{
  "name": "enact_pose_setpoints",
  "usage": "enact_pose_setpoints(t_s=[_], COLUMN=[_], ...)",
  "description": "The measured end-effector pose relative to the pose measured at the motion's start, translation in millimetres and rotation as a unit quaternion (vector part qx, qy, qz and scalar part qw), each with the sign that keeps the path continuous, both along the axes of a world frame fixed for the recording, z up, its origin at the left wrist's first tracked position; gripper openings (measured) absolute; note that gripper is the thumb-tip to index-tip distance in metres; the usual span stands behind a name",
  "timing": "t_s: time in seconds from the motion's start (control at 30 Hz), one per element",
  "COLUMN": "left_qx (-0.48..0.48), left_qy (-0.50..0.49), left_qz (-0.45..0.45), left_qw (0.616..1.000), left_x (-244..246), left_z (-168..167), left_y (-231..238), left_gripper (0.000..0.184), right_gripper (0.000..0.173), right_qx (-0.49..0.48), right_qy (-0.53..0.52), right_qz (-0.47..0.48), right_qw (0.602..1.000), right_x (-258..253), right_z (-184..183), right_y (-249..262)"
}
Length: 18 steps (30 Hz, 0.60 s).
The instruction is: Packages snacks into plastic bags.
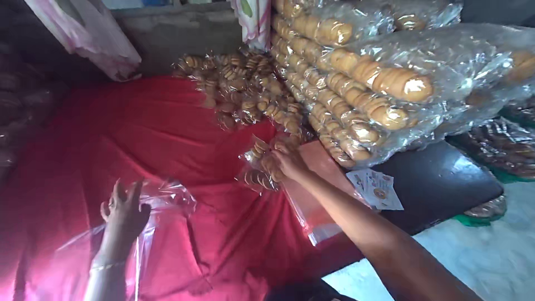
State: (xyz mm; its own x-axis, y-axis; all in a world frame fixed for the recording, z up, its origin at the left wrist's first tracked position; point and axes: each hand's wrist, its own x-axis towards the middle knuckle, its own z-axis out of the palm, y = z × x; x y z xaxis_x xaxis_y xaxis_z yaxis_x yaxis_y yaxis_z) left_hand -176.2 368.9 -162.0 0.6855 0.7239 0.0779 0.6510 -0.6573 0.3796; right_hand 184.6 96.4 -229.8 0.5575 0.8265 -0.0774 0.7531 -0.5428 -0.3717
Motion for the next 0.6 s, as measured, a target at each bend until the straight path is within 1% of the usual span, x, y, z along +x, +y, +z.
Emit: enact_pose_setpoints(t_s=[0.03, 0.07, 0.1, 0.13, 0.17, 0.2, 0.23, 0.27, 0.33, 0.37, 0.4, 0.47, 0.5, 0.53, 0.6], left_qx=[0.018, 0.03, 0.015, -0.027, -0.095, -0.156, -0.191, -0.197, -0.188, -0.195, -0.213, -0.253, -0.267, -0.275, -0.301], left_qy=[-0.021, -0.046, -0.063, -0.059, -0.048, -0.041, -0.035, -0.021, 0.017, 0.036, 0.045, 0.038, 0.018, -0.016, -0.11], left_qz=[0.004, -0.011, -0.047, -0.085, -0.116, -0.133, -0.136, -0.132, -0.13, -0.144, -0.17, -0.226, -0.242, -0.248, -0.253], left_qw=[1.0, 0.998, 0.997, 0.994, 0.988, 0.978, 0.972, 0.971, 0.973, 0.97, 0.961, 0.94, 0.933, 0.929, 0.913], left_x=[25.0, 54.5, 86.4, 120.0, 154.5, 188.8, 220.7, 248.5, 289.0, 302.6, 312.2, 318.3, 315.6, 311.5, 292.5], left_z=[3.2, 5.8, 4.5, -1.6, -11.2, -25.1, -41.3, -58.2, -82.3, -88.6, -92.4, -91.9, -86.6, -78.6, -60.5], left_y=[-8.6, -21.6, -34.9, -45.1, -52.0, -55.6, -56.9, -55.0, -48.7, -46.3, -45.4, -49.2, -52.4, -54.0, -55.3], left_gripper=[0.06, 0.051, 0.042, 0.036, 0.034, 0.035, 0.037, 0.04, 0.047, 0.047, 0.045, 0.04, 0.037, 0.035, 0.031], right_gripper=[0.052, 0.061, 0.065, 0.061, 0.051, 0.04, 0.032, 0.028, 0.025, 0.025, 0.026, 0.03, 0.028, 0.025, 0.019], right_qx=[-0.033, -0.061, -0.074, -0.072, -0.059, -0.046, -0.024, 0.009, 0.096, 0.135, 0.145, 0.096, 0.09, 0.114, 0.191], right_qy=[-0.009, -0.008, -0.006, -0.003, -0.011, -0.032, -0.051, -0.057, -0.022, 0.002, 0.023, 0.053, 0.077, 0.114, 0.188], right_qz=[-0.014, -0.017, -0.02, -0.027, -0.031, -0.031, -0.031, -0.035, -0.054, -0.063, -0.08, -0.121, -0.128, -0.119, -0.063], right_qw=[0.999, 0.998, 0.997, 0.997, 0.998, 0.998, 0.998, 0.998, 0.994, 0.989, 0.986, 0.987, 0.985, 0.98, 0.961], right_x=[20.7, 32.6, 36.6, 36.1, 35.6, 37.6, 41.7, 45.8, 53.9, 59.7, 66.5, 82.2, 88.7, 95.8, 105.8], right_z=[-7.4, -12.6, -15.4, -16.0, -17.3, -20.4, -23.7, -22.0, -4.0, 7.8, 19.7, 32.9, 35.0, 37.4, 41.1], right_y=[-3.4, -6.4, -7.8, -7.3, -6.4, -6.3, -7.8, -9.4, -15.5, -20.6, -26.0, -37.0, -42.3, -46.8, -52.8])
